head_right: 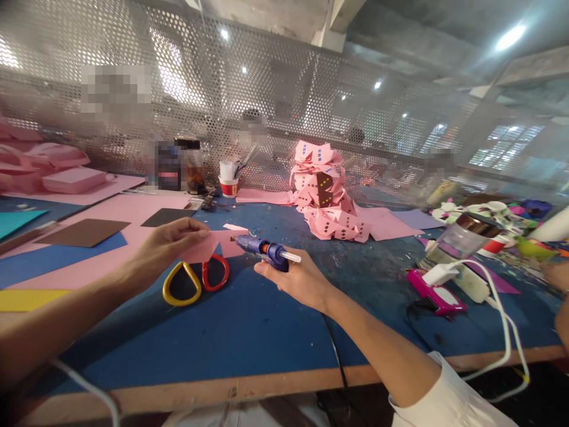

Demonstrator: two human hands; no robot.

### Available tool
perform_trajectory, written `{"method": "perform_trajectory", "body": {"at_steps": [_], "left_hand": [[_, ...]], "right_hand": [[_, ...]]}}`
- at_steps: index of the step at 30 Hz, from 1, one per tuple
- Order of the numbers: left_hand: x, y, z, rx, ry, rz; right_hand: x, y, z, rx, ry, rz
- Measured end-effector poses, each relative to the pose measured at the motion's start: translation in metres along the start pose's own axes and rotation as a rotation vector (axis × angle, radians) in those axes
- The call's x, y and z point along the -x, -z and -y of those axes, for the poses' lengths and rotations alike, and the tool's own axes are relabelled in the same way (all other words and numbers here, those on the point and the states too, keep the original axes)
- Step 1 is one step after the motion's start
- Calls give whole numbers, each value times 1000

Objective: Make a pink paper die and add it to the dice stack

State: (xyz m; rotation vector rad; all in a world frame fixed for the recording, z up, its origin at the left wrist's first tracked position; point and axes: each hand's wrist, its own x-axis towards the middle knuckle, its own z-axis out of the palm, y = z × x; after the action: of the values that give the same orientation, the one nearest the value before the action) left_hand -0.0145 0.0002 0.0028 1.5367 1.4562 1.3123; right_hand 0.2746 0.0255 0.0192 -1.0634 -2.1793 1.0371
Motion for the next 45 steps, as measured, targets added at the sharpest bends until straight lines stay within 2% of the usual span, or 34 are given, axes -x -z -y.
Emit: {"method": "perform_trajectory", "body": {"at_steps": [14,29,45], "left_hand": [[1,-1,1,-3,1,36],[2,-1,-3,-18,4,19],[0,0,2,-21,-11,43]], "right_hand": [[-1,-1,-1,57,13,-23],[-1,-1,-2,84,32,-41],[-1,-3,-3,45,21,-29]]}}
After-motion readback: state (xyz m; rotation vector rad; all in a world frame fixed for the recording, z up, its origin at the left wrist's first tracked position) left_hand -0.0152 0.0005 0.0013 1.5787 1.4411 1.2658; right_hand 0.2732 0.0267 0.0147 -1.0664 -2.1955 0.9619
